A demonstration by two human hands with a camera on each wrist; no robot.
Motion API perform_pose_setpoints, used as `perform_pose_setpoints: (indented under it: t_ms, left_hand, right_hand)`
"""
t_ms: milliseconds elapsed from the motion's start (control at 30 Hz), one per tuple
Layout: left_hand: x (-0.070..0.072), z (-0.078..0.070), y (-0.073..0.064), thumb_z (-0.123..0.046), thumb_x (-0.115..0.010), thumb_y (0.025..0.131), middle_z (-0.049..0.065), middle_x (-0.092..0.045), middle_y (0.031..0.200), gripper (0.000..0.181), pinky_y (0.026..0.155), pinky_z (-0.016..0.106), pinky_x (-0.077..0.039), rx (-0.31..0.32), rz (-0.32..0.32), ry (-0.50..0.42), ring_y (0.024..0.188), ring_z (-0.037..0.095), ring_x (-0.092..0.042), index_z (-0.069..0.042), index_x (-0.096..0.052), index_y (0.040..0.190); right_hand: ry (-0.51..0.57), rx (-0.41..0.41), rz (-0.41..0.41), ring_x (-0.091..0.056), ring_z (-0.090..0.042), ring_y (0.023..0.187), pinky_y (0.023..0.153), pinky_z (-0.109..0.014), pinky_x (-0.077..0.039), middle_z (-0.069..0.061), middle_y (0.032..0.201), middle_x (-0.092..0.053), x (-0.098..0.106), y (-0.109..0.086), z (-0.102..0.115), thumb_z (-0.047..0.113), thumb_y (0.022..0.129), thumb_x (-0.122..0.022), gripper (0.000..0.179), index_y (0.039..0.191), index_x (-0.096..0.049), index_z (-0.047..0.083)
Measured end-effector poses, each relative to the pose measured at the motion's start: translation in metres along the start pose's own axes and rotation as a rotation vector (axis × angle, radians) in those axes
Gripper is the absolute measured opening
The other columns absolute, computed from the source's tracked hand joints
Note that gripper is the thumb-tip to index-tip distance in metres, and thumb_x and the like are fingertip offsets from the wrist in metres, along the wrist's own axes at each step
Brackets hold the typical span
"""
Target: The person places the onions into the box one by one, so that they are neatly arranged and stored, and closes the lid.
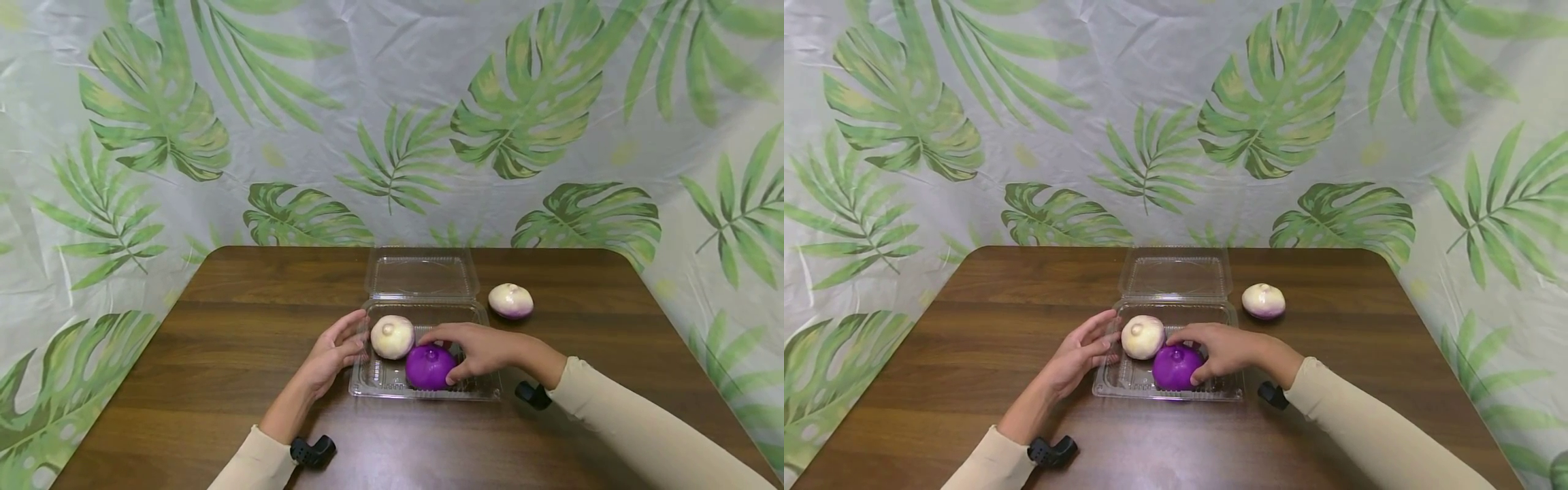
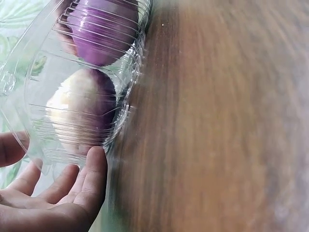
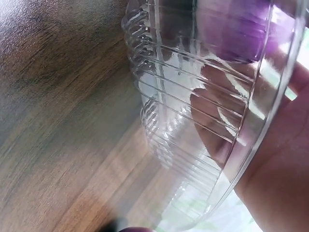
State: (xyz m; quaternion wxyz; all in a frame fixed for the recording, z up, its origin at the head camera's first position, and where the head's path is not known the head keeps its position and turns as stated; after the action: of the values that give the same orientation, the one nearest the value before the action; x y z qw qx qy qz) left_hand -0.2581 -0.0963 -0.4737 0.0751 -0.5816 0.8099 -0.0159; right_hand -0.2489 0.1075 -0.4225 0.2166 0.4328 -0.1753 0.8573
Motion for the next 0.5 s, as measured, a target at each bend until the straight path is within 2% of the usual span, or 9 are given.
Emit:
perform_pose_setpoints:
  t_ms: [500]
  left_hand:
    - [-0.0017, 0.0008, -0.0006, 0.002, -0.047, 0.095, 0.023, -0.028, 0.161, 0.062, 0.093, 0.032, -0.054, -0.001, 0.003, -0.004, 0.144, 0.043, -0.036, -0.005, -0.028, 0.154]
  right_hand:
    - [-0.005, -0.022, -0.009, -0.058, -0.024, 0.118, 0.096, -0.043, -0.052, -0.007, 0.132, -0.06, 0.0004, -0.0026, -0.0001, 0.023, 0.078, -0.081, 0.069, 0.14, -0.052, 0.012]
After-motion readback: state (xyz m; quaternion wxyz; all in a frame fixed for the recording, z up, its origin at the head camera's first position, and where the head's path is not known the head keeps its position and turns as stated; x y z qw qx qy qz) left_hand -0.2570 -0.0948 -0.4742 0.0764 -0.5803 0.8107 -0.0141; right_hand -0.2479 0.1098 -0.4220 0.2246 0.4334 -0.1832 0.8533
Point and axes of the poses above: each hand's wrist, its own y-axis towards the middle knuckle, its own x-axis out of the back of the hand, z = x × y, the point moved 9 cm from there along y, towards the middle knuckle
